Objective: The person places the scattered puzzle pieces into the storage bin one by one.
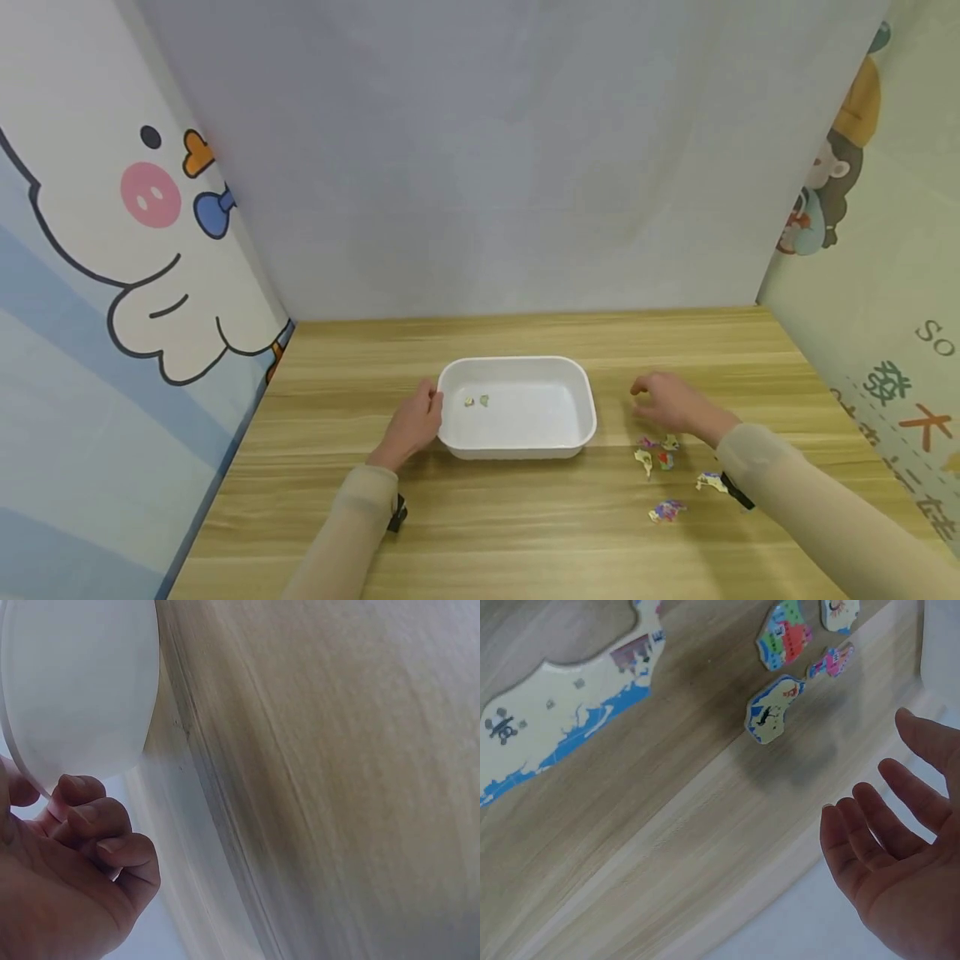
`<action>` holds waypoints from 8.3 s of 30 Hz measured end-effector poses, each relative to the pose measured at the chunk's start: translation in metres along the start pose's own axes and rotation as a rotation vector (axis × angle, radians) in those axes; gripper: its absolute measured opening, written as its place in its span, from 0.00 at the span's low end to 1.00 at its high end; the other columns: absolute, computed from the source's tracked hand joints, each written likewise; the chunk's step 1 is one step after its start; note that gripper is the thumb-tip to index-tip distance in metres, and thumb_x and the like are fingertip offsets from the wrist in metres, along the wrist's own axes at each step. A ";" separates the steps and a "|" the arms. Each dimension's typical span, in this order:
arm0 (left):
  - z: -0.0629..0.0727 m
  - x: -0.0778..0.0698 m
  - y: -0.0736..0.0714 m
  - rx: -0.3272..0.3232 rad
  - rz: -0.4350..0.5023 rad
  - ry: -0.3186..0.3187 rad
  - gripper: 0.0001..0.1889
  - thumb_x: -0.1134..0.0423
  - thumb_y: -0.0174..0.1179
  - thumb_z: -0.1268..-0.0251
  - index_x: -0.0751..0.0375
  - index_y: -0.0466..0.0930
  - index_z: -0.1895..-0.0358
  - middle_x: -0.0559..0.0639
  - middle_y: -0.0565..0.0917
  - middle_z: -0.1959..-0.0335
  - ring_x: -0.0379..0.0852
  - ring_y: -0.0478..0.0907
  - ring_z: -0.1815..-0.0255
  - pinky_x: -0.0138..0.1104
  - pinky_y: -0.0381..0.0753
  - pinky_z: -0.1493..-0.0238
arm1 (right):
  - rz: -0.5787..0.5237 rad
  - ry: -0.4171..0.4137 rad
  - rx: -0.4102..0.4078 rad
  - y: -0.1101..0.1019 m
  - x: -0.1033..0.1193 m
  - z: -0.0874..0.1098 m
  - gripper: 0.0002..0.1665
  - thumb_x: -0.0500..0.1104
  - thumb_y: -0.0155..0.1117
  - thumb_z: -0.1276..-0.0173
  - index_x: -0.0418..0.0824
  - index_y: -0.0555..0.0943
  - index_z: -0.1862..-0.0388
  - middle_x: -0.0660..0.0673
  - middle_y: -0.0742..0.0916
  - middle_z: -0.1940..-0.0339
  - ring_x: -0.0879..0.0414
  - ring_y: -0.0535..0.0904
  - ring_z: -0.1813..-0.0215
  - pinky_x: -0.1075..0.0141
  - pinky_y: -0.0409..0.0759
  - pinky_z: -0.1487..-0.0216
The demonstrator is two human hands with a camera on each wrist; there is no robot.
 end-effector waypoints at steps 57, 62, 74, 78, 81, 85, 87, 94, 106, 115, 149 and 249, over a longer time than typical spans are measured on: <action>0.002 -0.006 -0.003 0.011 -0.042 0.014 0.08 0.60 0.41 0.24 0.61 0.67 0.56 0.52 0.73 0.74 0.47 0.70 0.75 0.37 0.70 0.73 | -0.069 -0.011 0.123 0.022 -0.002 0.019 0.09 0.36 0.72 0.44 0.40 0.81 0.81 0.53 0.80 0.82 0.60 0.73 0.79 0.65 0.74 0.75; 0.001 -0.003 -0.002 0.012 -0.035 0.009 0.09 0.59 0.41 0.24 0.61 0.67 0.56 0.52 0.73 0.74 0.46 0.71 0.74 0.37 0.70 0.73 | -0.121 -0.014 0.154 0.023 -0.005 0.015 0.06 0.33 0.69 0.43 0.37 0.81 0.77 0.50 0.81 0.79 0.59 0.74 0.77 0.64 0.75 0.74; 0.000 -0.001 -0.003 0.017 -0.022 -0.004 0.09 0.59 0.41 0.23 0.60 0.67 0.56 0.52 0.73 0.74 0.47 0.71 0.75 0.37 0.71 0.73 | -0.313 -0.052 0.247 0.016 -0.007 0.007 0.06 0.33 0.66 0.39 0.33 0.83 0.75 0.47 0.83 0.76 0.57 0.75 0.74 0.64 0.75 0.71; -0.002 0.002 -0.006 0.011 -0.027 -0.011 0.09 0.59 0.41 0.23 0.60 0.67 0.56 0.52 0.73 0.73 0.47 0.71 0.74 0.37 0.71 0.73 | -0.374 -0.041 0.275 0.007 0.001 0.001 0.06 0.33 0.65 0.38 0.32 0.81 0.74 0.49 0.79 0.79 0.60 0.70 0.76 0.67 0.70 0.75; -0.003 0.004 -0.008 0.006 -0.039 -0.011 0.09 0.58 0.41 0.23 0.60 0.67 0.56 0.52 0.73 0.74 0.47 0.71 0.74 0.37 0.71 0.73 | -0.388 -0.047 0.287 -0.002 0.011 -0.007 0.06 0.32 0.65 0.38 0.31 0.81 0.75 0.51 0.76 0.82 0.62 0.66 0.79 0.69 0.65 0.78; -0.003 0.007 -0.011 0.005 -0.036 -0.014 0.09 0.59 0.41 0.23 0.60 0.67 0.56 0.52 0.73 0.74 0.47 0.71 0.75 0.37 0.71 0.73 | -0.356 -0.072 0.287 -0.017 0.030 -0.021 0.06 0.33 0.65 0.37 0.33 0.82 0.74 0.50 0.77 0.82 0.61 0.66 0.80 0.68 0.66 0.79; -0.003 0.007 -0.012 0.004 -0.030 -0.012 0.09 0.59 0.41 0.23 0.60 0.67 0.57 0.52 0.73 0.74 0.47 0.71 0.75 0.37 0.71 0.73 | -0.329 -0.077 0.283 -0.024 0.040 -0.029 0.07 0.35 0.65 0.37 0.34 0.82 0.74 0.49 0.79 0.80 0.60 0.67 0.79 0.67 0.68 0.78; -0.001 0.008 -0.013 -0.015 -0.018 -0.002 0.09 0.59 0.42 0.24 0.60 0.68 0.57 0.52 0.73 0.74 0.47 0.71 0.74 0.38 0.71 0.72 | -0.321 -0.071 0.300 -0.032 0.073 -0.056 0.06 0.35 0.64 0.35 0.33 0.83 0.70 0.49 0.80 0.79 0.60 0.67 0.78 0.68 0.67 0.77; 0.003 -0.001 -0.004 0.009 -0.019 0.009 0.08 0.59 0.41 0.23 0.60 0.67 0.57 0.51 0.73 0.75 0.46 0.70 0.76 0.37 0.70 0.74 | -0.442 -0.052 0.359 -0.012 0.107 -0.081 0.05 0.34 0.64 0.35 0.32 0.83 0.69 0.48 0.77 0.80 0.62 0.63 0.80 0.69 0.63 0.77; 0.002 -0.001 -0.004 0.000 -0.006 0.024 0.08 0.60 0.41 0.24 0.59 0.67 0.58 0.50 0.73 0.75 0.45 0.70 0.77 0.36 0.71 0.75 | -0.194 -0.034 0.295 0.018 0.125 -0.115 0.04 0.37 0.69 0.41 0.38 0.86 0.75 0.48 0.83 0.78 0.61 0.72 0.76 0.69 0.70 0.75; 0.002 0.002 -0.003 -0.025 -0.036 0.048 0.07 0.58 0.42 0.24 0.56 0.65 0.60 0.49 0.72 0.78 0.44 0.70 0.80 0.36 0.70 0.78 | 0.065 -0.046 0.087 0.061 0.161 -0.144 0.11 0.38 0.72 0.44 0.39 0.79 0.81 0.49 0.79 0.83 0.54 0.74 0.78 0.64 0.73 0.74; 0.001 0.002 -0.001 -0.012 -0.061 0.047 0.08 0.60 0.42 0.24 0.59 0.66 0.60 0.51 0.71 0.76 0.46 0.68 0.77 0.37 0.68 0.76 | -0.153 0.092 0.005 0.005 -0.039 0.036 0.17 0.44 0.74 0.47 0.32 0.78 0.71 0.45 0.81 0.72 0.51 0.77 0.69 0.57 0.77 0.68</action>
Point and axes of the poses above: each hand's wrist, its own z-axis away from the middle knuckle, its own y-axis out of the palm, x = y × z, the point moved 9 cm from there along -z, towards the middle knuckle
